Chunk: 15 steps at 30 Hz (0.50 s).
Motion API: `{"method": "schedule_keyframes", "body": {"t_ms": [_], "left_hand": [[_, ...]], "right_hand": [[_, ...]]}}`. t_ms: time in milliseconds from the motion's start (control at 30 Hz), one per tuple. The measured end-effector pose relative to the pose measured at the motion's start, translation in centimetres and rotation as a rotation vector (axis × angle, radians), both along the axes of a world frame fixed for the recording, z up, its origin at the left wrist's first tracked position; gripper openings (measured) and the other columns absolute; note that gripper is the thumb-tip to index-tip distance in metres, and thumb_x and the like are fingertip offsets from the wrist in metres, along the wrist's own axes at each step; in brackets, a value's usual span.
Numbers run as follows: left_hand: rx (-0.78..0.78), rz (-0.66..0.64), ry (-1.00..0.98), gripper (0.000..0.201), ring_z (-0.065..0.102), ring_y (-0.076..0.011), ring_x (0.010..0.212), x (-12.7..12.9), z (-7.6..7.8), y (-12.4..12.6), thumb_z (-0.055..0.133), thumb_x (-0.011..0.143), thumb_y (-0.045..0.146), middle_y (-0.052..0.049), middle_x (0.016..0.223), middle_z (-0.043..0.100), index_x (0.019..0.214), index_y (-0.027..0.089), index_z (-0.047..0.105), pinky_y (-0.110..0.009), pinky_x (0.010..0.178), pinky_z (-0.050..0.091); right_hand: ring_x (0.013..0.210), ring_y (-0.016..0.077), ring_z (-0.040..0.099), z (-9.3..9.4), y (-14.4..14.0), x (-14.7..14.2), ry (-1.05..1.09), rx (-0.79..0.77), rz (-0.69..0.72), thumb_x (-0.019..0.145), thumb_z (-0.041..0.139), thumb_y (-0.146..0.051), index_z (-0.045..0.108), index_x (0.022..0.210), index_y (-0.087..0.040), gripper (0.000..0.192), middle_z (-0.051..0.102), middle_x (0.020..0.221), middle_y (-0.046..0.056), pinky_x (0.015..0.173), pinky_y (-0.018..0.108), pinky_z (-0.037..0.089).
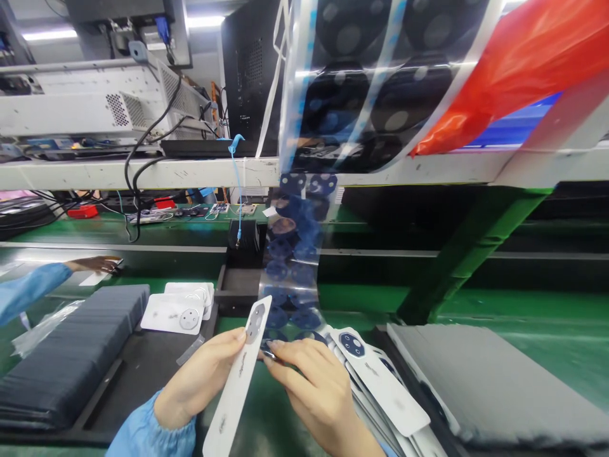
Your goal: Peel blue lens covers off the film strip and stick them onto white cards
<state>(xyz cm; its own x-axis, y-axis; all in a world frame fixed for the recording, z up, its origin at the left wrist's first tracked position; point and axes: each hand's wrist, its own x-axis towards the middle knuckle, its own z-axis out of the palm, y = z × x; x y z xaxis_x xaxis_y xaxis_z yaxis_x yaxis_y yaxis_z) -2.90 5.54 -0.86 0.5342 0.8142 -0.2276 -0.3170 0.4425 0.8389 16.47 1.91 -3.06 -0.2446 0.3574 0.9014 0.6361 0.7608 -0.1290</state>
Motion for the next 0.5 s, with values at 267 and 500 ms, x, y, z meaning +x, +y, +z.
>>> {"method": "schedule_keyframes", "body": {"t_ms": [267, 500], "left_hand": [[0.014, -0.006, 0.041, 0.029, 0.057, -0.0150, 0.078, 0.04, 0.00, -0.41, 0.084, 0.079, 0.041, -0.004, 0.083, 0.069, 0.086, 0.014, 0.078, -0.023, 0.073, 0.045], [0.039, -0.025, 0.029, 0.021, 0.058, -0.0171, 0.082, -0.10, 0.22, -0.47, 0.077, 0.087, 0.036, -0.004, 0.087, 0.071, 0.095, 0.017, 0.081, -0.026, 0.080, 0.045]], "right_hand": [[0.075, 0.0168, 0.069, -0.61, -0.02, -0.16, 0.120, -0.134, 0.027, 0.090, 0.056, 0.002, 0.062, 0.078, -0.021, 0.026, 0.076, 0.083, 0.002, 0.070, 0.032, 0.050], [0.073, 0.0189, 0.066, -0.38, -0.24, -0.07, 0.067, -0.134, 0.028, 0.093, 0.056, 0.001, 0.070, 0.103, -0.018, 0.026, 0.076, 0.086, 0.006, 0.067, 0.032, 0.051]]}}
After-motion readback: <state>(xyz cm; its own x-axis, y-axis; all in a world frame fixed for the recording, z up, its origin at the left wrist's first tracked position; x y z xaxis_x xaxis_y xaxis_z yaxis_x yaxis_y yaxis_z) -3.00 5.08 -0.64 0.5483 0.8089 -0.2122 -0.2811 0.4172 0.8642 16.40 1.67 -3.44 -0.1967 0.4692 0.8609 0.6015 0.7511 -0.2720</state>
